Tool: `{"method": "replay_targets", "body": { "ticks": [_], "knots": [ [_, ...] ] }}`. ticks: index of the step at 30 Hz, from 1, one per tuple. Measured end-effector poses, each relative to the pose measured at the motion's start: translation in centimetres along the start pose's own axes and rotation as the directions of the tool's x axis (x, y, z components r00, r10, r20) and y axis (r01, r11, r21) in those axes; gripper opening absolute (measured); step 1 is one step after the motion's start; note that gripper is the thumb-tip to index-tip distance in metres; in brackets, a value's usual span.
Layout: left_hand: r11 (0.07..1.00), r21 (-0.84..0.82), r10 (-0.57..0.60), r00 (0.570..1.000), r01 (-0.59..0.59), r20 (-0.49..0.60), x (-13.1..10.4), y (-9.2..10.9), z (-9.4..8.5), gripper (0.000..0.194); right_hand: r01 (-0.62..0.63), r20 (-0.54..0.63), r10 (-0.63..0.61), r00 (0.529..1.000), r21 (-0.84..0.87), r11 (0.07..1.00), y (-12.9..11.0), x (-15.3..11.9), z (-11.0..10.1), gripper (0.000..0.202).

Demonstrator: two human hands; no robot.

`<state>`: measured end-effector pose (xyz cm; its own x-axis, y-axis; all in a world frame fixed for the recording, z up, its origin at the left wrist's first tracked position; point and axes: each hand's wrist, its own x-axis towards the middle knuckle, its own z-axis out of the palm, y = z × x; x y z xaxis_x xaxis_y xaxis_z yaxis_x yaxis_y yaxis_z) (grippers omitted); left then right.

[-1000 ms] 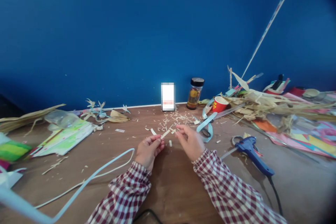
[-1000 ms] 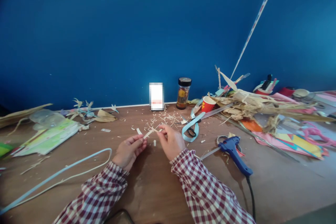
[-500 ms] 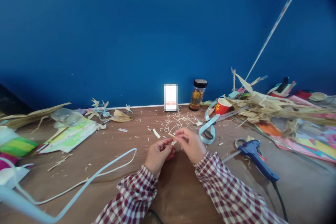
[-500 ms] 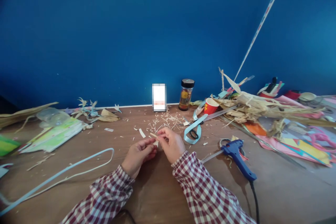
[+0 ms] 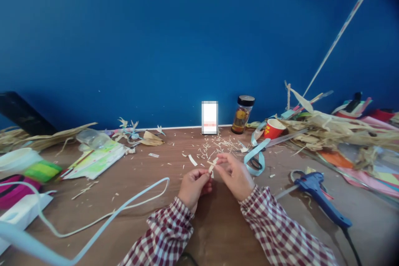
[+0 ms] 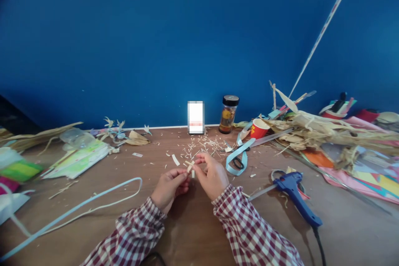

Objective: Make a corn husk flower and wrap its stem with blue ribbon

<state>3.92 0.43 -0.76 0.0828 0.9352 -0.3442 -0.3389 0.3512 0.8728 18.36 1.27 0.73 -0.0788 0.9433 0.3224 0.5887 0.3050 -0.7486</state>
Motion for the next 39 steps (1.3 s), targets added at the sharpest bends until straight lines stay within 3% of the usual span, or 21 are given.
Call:
{"method": "replay_targets", "body": {
  "ticks": [4,11,16,22,30,39],
  "knots": [
    [0.997,-0.072,0.008,1.000,-0.007,0.013,0.07,0.20,-0.20,0.030,0.012,0.042,-0.010,0.999,-0.042,0.999,0.12,-0.02,0.12,0.023],
    [0.998,0.058,0.009,0.998,-0.013,0.055,-0.02,-0.10,-0.04,0.030,0.035,0.116,-0.034,0.993,-0.003,0.999,-0.14,-0.16,0.28,0.011],
    [0.993,0.114,0.024,0.996,-0.034,0.084,-0.08,-0.29,-0.01,0.031,0.071,0.146,-0.072,0.987,0.009,0.997,-0.59,-0.22,0.06,0.015],
    [0.984,0.176,0.011,0.992,-0.033,0.123,0.13,-0.29,-0.18,0.034,0.101,0.148,-0.101,0.984,0.008,0.995,-0.69,-0.17,-0.04,0.015],
    [0.985,0.159,0.053,0.996,-0.065,0.078,0.19,-0.71,-0.07,0.032,0.093,0.169,-0.092,0.981,-0.002,0.996,-0.29,-0.13,0.24,0.015],
    [0.963,0.241,0.109,0.991,-0.124,0.072,0.12,-0.16,-0.09,0.029,0.092,0.098,-0.075,0.992,-0.185,0.978,-0.65,-0.27,0.58,0.019]
  ]
}}
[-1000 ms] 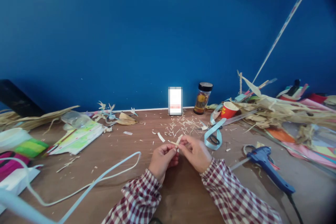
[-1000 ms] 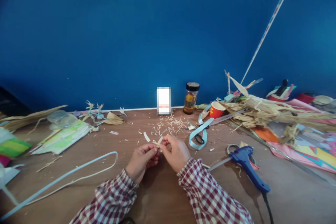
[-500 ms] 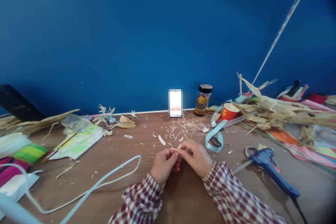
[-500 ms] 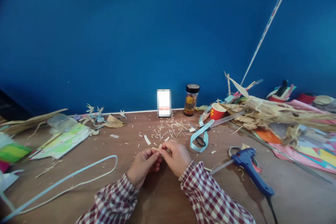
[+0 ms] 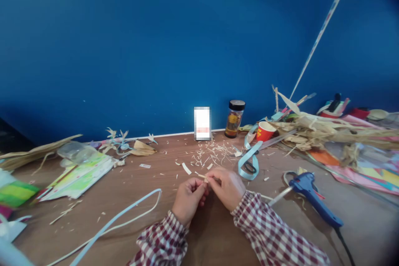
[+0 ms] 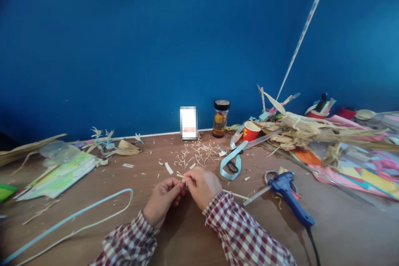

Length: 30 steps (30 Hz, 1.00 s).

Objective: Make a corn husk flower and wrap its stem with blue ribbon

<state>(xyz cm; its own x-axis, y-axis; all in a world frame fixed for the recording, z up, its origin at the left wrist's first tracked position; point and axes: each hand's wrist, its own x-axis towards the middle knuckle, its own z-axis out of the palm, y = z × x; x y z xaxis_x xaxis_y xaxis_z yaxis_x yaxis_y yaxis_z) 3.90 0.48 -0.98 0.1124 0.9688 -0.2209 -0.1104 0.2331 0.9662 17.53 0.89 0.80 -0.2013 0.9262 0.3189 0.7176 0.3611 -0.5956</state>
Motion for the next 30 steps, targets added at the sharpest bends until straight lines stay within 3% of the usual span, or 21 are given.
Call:
{"method": "replay_targets", "body": {
  "ticks": [4,8,12,17,20,24,30],
  "knots": [
    [1.000,0.014,0.006,1.000,-0.007,0.019,-0.1,0.2,0.0,0.029,0.005,-0.035,-0.008,0.999,-0.093,0.996,0.2,0.2,-0.6,0.021],
    [0.999,-0.025,0.039,0.997,-0.038,0.061,-0.5,0.5,0.1,0.026,-0.083,-0.162,0.052,0.985,-0.190,0.978,1.4,0.8,-1.6,0.025],
    [0.994,-0.111,0.008,1.000,-0.009,-0.011,-0.5,0.6,0.0,0.025,-0.047,-0.291,0.040,0.956,-0.019,0.999,1.3,1.1,-2.2,0.026],
    [0.990,-0.140,0.003,0.999,-0.009,-0.044,-0.4,0.6,0.0,0.027,-0.013,-0.025,0.018,1.000,0.178,0.984,-0.6,0.4,-1.2,0.022],
    [0.996,-0.073,0.050,0.999,-0.051,-0.009,-0.5,0.4,0.2,0.025,-0.011,0.047,0.001,0.999,0.199,0.980,-0.7,0.2,-0.5,0.021],
    [0.998,-0.024,0.064,0.998,-0.064,0.011,-0.6,0.0,0.3,0.024,-0.010,0.075,0.002,0.997,0.105,0.994,-0.3,0.0,-0.1,0.030],
    [0.998,-0.012,0.066,0.994,-0.066,0.086,-0.9,0.4,0.3,0.022,-0.044,-0.015,0.043,0.999,-0.117,0.992,1.2,0.5,-0.9,0.028]
  ]
}}
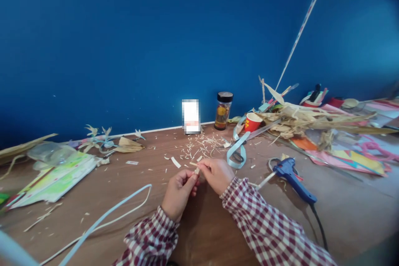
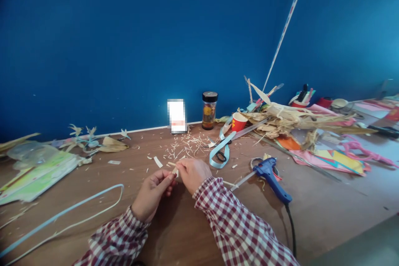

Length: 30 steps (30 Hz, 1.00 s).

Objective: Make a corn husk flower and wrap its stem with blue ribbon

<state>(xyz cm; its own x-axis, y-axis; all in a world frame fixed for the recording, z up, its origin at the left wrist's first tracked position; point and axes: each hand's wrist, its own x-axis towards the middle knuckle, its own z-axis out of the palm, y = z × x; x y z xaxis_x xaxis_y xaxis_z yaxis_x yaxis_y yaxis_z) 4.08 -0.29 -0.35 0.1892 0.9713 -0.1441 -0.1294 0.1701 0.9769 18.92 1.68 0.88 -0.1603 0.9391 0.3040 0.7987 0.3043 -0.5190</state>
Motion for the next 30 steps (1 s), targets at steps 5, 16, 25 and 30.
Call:
{"method": "replay_targets", "body": {
  "ticks": [5,16,25,30],
  "knots": [
    [0.998,-0.069,0.008,0.998,-0.012,-0.058,0.0,0.5,-0.2,0.023,-0.116,-0.172,0.114,0.978,0.001,0.993,1.4,0.7,-1.2,0.028],
    [0.995,0.073,0.067,0.998,-0.066,-0.011,0.3,-0.5,-0.4,0.022,-0.012,0.021,0.006,1.000,0.305,0.952,-1.1,-0.4,1.3,0.013],
    [0.995,0.099,0.031,0.999,-0.033,0.019,0.4,-0.1,-0.3,0.023,-0.151,-0.171,0.185,0.968,0.193,0.970,2.1,1.2,-1.7,0.022],
    [0.995,0.101,0.010,1.000,-0.008,-0.019,0.9,-0.6,-1.0,0.026,0.045,-0.117,-0.001,0.993,0.374,0.926,-0.8,0.1,-1.2,0.018]
  ]
}}
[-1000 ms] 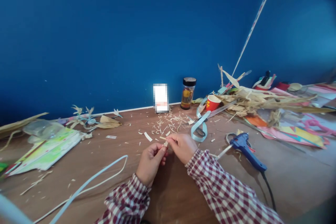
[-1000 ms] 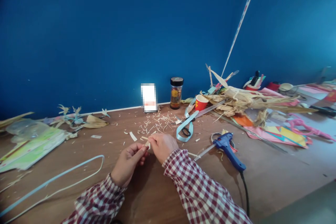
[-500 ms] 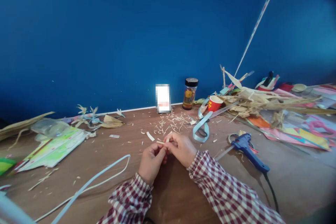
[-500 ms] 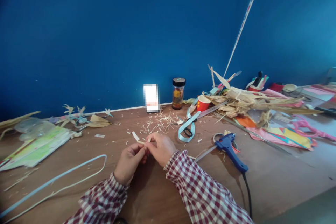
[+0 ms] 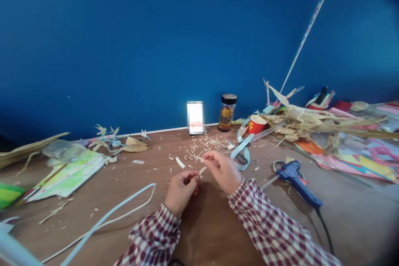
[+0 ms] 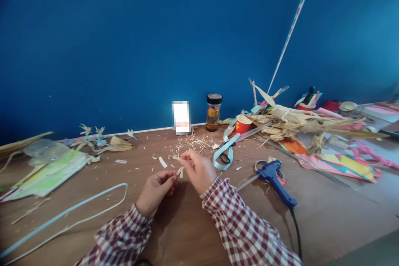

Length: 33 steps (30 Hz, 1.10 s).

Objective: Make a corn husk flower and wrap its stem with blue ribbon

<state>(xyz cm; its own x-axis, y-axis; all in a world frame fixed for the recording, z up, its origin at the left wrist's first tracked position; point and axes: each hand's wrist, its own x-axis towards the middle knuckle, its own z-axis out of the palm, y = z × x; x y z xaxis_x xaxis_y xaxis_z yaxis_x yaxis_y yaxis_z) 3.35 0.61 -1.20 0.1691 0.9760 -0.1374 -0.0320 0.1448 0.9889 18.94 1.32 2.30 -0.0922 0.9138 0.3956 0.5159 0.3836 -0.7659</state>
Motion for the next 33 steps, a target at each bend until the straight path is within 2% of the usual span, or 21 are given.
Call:
{"method": "replay_targets", "body": {
  "ticks": [3,6,8,12,15,19,23,29,33],
  "knots": [
    [0.998,0.057,0.040,0.999,-0.039,-0.025,0.0,0.0,-0.1,0.026,0.024,0.078,-0.022,0.997,-0.028,0.999,-0.4,-0.6,0.9,0.016],
    [0.997,0.061,0.057,0.995,-0.052,-0.083,-0.1,0.2,0.0,0.025,0.035,0.102,-0.029,0.994,-0.055,0.998,-0.2,-0.7,1.2,0.015],
    [0.999,-0.024,0.038,0.991,-0.041,-0.128,-0.1,0.4,0.1,0.024,0.025,0.110,-0.019,0.994,-0.057,0.998,-0.1,-0.8,1.4,0.014],
    [0.944,-0.325,-0.106,0.981,0.049,-0.159,0.0,0.7,0.0,0.027,0.015,0.141,-0.009,0.990,-0.039,0.999,0.0,-1.0,1.8,0.013],
    [0.901,-0.427,-0.165,0.971,0.078,-0.171,0.0,1.0,-0.1,0.029,0.020,0.111,-0.014,0.994,-0.057,0.998,0.2,-1.0,1.8,0.014],
    [0.922,-0.384,-0.134,0.975,0.056,-0.179,0.0,1.1,-0.1,0.027,0.033,0.049,-0.030,0.998,-0.063,0.997,0.3,-0.7,1.6,0.015],
    [0.947,-0.320,-0.094,0.979,0.032,-0.181,0.0,0.8,0.1,0.037,0.009,0.049,-0.008,0.999,-0.016,1.000,0.0,-0.7,1.4,0.014],
    [0.973,-0.217,0.059,0.994,-0.078,-0.090,-0.1,0.4,0.3,0.042,-0.020,0.116,0.026,0.993,-0.055,0.998,-0.3,-0.9,1.5,0.018],
    [0.988,-0.149,0.031,0.999,-0.032,-0.010,-0.5,0.5,0.6,0.035,-0.033,0.120,0.039,0.992,-0.051,0.998,-0.2,-0.8,1.2,0.022]
  ]
}}
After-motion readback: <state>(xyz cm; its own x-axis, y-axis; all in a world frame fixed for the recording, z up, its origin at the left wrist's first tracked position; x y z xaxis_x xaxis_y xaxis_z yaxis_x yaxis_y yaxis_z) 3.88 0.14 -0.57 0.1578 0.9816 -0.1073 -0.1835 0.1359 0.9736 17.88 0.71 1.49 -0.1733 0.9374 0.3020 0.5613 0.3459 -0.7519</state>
